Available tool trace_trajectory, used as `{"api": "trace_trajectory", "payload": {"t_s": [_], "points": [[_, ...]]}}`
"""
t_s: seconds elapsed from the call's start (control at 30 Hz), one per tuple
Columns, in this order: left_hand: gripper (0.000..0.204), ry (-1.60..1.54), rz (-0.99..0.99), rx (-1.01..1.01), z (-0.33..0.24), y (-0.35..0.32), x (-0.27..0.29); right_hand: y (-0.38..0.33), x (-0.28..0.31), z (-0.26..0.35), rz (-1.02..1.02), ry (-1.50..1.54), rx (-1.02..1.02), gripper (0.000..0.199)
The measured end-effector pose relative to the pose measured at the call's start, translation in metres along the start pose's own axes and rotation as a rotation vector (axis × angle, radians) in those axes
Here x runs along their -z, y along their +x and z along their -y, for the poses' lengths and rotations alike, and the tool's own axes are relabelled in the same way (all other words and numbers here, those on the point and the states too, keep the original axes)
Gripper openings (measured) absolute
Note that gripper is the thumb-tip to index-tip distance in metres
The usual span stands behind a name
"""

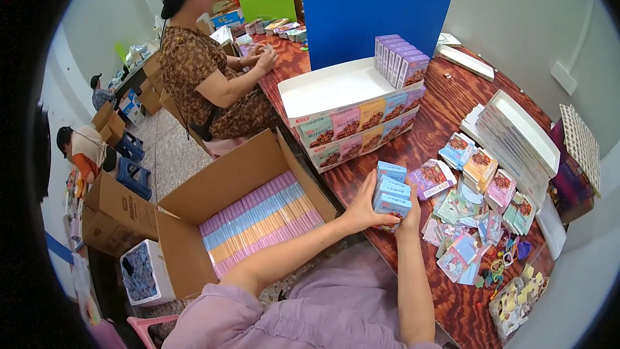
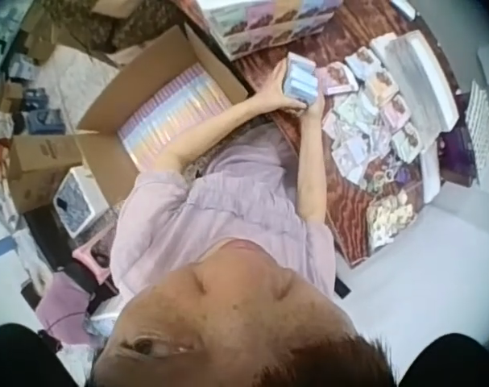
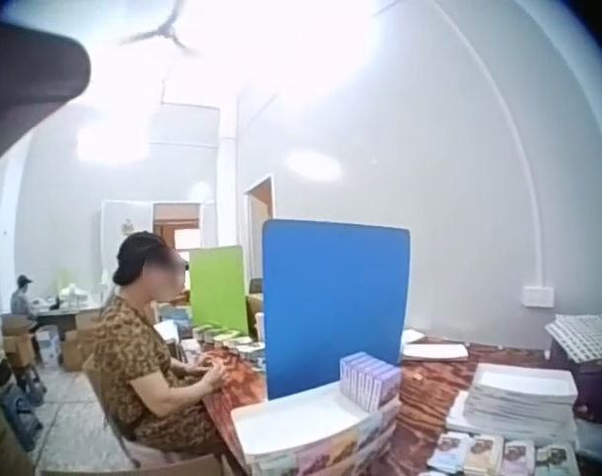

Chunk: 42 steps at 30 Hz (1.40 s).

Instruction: Sorting small toy packets and placing them into display boxes on a low table.

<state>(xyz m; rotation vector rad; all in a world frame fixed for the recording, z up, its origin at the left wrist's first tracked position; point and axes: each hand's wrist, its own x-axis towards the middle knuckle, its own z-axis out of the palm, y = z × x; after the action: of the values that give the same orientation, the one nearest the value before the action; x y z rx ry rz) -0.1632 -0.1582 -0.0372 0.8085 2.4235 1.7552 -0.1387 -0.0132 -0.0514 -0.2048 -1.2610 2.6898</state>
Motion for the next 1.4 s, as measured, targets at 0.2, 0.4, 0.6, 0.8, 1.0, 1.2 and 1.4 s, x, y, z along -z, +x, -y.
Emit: {"api": "trace_trajectory", "payload": {"t_s": [0.2,0.4,0.6,0.8,1.0,1.2,1.4], "points": [[0.140,0.034,0.017,-0.010,-0.025,-0.004,0.007,-0.020,-0.035,0.023,-0.118,0.023,-0.080,0.056],[0.142,0.145,-0.181,-0.210,-0.103,0.019,0.055,0.005,-0.100,0.084,0.220,0.018,0.038,0.050],[0.131,-0.275,-0.293,-0.301,-0.127,0.091,0.110,0.073,-0.188,0.134,0.335,-0.125,0.031,0.051],[0.134,-0.214,-0.378,-0.329,-0.097,0.144,0.153,0.151,-0.224,0.122,0.535,-0.225,-0.002,0.063],[0.137,-0.177,-0.334,-0.306,-0.093,0.177,0.178,0.195,-0.234,0.122,0.556,-0.333,0.039,0.069],[0.144,-0.116,-0.228,-0.146,-0.061,0.186,0.183,0.208,-0.206,0.092,0.546,-0.143,-0.110,0.055],[0.144,-0.121,-0.192,-0.036,-0.073,0.189,0.181,0.214,-0.203,0.092,0.405,-0.089,-0.072,0.056]]}}
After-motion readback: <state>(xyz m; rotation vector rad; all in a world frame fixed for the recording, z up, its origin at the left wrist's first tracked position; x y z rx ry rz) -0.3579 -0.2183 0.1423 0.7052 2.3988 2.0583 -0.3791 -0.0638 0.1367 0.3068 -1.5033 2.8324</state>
